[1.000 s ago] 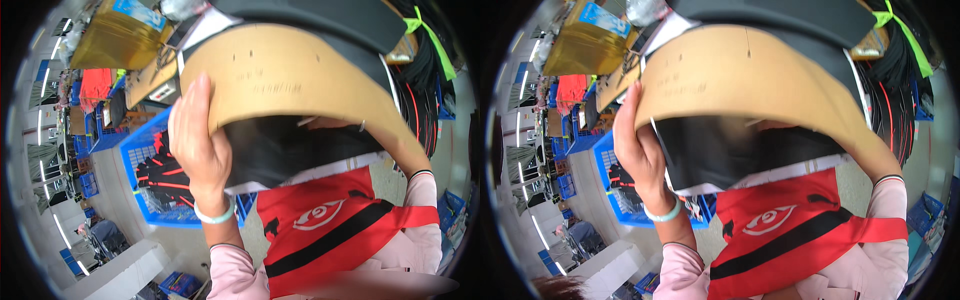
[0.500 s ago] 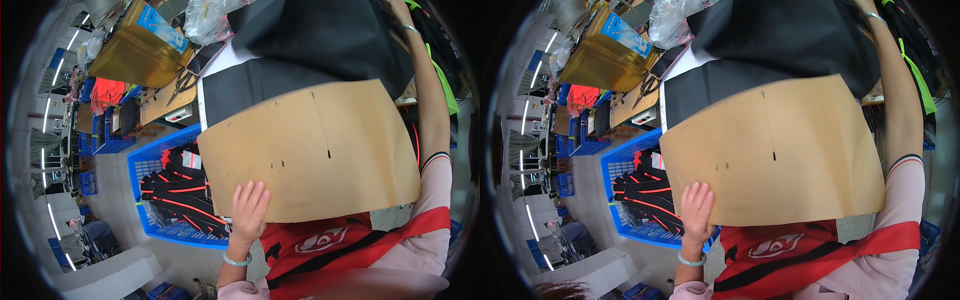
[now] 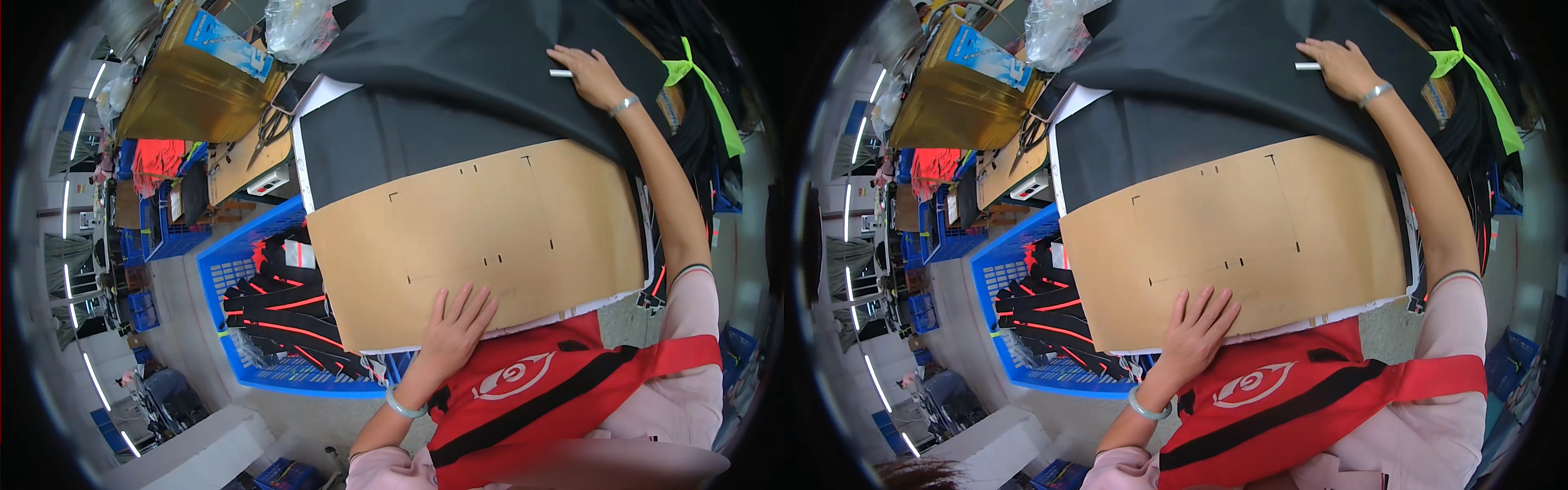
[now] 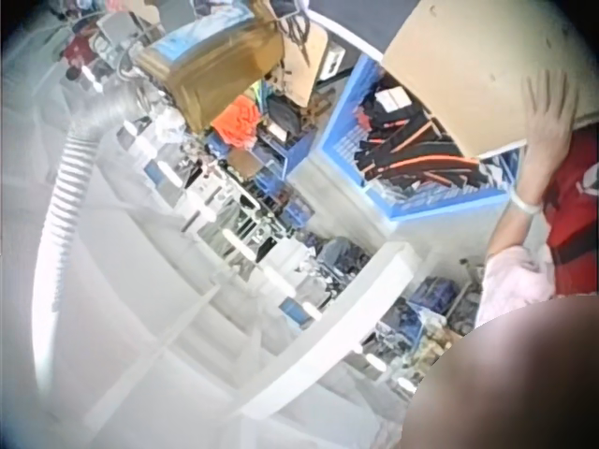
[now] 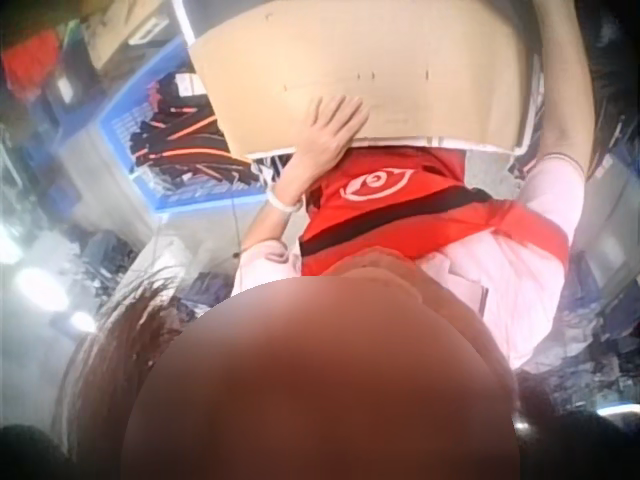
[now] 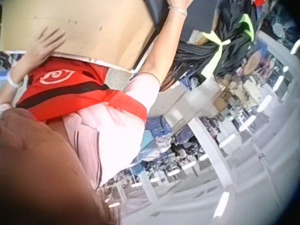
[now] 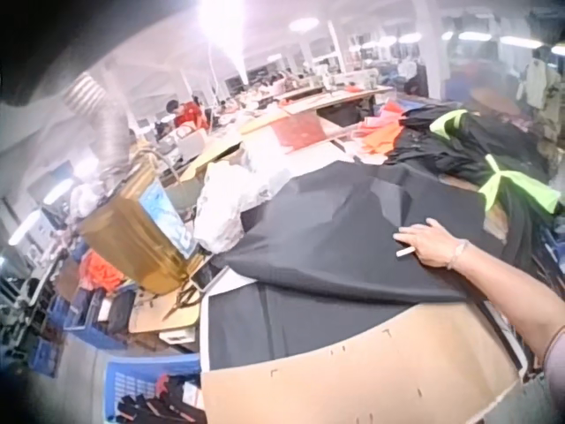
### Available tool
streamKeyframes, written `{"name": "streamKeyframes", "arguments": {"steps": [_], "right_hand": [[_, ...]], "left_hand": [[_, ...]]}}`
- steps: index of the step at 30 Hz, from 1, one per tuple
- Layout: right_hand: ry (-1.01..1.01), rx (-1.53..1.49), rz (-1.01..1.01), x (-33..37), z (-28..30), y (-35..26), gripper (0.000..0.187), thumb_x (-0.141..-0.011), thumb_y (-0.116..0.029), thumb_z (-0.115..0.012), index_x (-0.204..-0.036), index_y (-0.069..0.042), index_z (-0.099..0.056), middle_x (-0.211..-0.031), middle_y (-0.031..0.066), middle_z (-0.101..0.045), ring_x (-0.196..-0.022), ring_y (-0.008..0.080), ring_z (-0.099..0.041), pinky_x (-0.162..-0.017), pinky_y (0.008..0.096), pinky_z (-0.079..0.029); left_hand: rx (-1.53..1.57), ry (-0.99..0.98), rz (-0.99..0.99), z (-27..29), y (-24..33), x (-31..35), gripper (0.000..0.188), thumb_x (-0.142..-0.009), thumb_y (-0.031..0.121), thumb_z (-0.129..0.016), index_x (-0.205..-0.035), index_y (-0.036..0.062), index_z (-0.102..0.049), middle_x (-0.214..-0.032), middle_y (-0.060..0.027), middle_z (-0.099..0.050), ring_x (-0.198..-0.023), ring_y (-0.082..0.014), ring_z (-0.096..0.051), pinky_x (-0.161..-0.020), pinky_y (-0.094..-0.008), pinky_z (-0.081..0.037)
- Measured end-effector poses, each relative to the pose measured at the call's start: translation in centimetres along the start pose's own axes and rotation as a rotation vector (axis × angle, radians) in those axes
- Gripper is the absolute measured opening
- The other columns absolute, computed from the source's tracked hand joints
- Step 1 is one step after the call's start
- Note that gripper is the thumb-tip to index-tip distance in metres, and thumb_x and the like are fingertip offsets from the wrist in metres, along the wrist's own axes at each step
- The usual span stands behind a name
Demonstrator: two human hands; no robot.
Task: Using a pen and a cardboard stencil to mark specific points or lines on black leather or synthetic fabric panels.
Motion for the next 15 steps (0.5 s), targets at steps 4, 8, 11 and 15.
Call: {"name": "streamKeyframes", "arguments": {"steps": [4,8,11,15], "right_hand": [[-0.028,0.136,-0.128,-3.5,1.4,1.6,0.063,-0.094,0.002,-0.047,-0.153,-0.020,-0.044,-0.158,0.0055,-0.044,-0.145,0.0276,-0.041,-0.119,0.0573,-0.029],[0.042,0.087,-0.016,0.3,3.8,-4.8,0.063,-0.092,0.002,-0.051,-0.151,-0.018,-0.047,-0.155,0.0066,-0.048,-0.140,0.0263,-0.048,-0.118,0.0574,-0.030],[-0.011,0.156,0.049,3.4,2.4,-7.8,0.063,-0.090,0.003,-0.052,-0.150,-0.017,-0.049,-0.152,0.0076,-0.052,-0.138,0.0266,-0.050,-0.117,0.0575,-0.031],[0.231,0.134,0.033,0.8,-0.5,-5.5,0.046,-0.095,-0.001,-0.050,-0.140,-0.008,-0.056,-0.141,0.0108,-0.061,-0.131,0.0272,-0.057,-0.115,0.0530,-0.036]], "left_hand": [[0.017,0.030,0.003,-1.3,0.5,-0.1,0.063,-0.082,0.014,-0.071,-0.143,0.0146,-0.057,-0.153,-0.0076,-0.049,-0.143,-0.0319,-0.043,-0.118,-0.0572,-0.027],[0.040,0.023,0.042,-2.5,0.3,0.3,0.065,-0.081,0.016,-0.072,-0.145,0.0156,-0.055,-0.155,-0.0074,-0.047,-0.145,-0.0320,-0.041,-0.118,-0.0574,-0.026],[0.058,0.019,0.047,-2.8,0.7,0.5,0.067,-0.081,0.017,-0.073,-0.145,0.0160,-0.055,-0.156,-0.0077,-0.047,-0.145,-0.0324,-0.040,-0.118,-0.0578,-0.025],[0.092,0.010,0.035,-2.8,0.7,0.1,0.069,-0.081,0.018,-0.074,-0.146,0.0158,-0.053,-0.156,-0.0085,-0.046,-0.144,-0.0331,-0.041,-0.118,-0.0584,-0.025]]}}
Point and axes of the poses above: each hand's wrist, its own x-axis away from the middle knuckle, its own z-axis out of the back of the hand, y = z × x, the point moved 6 cm from there along -x, towards the middle knuckle
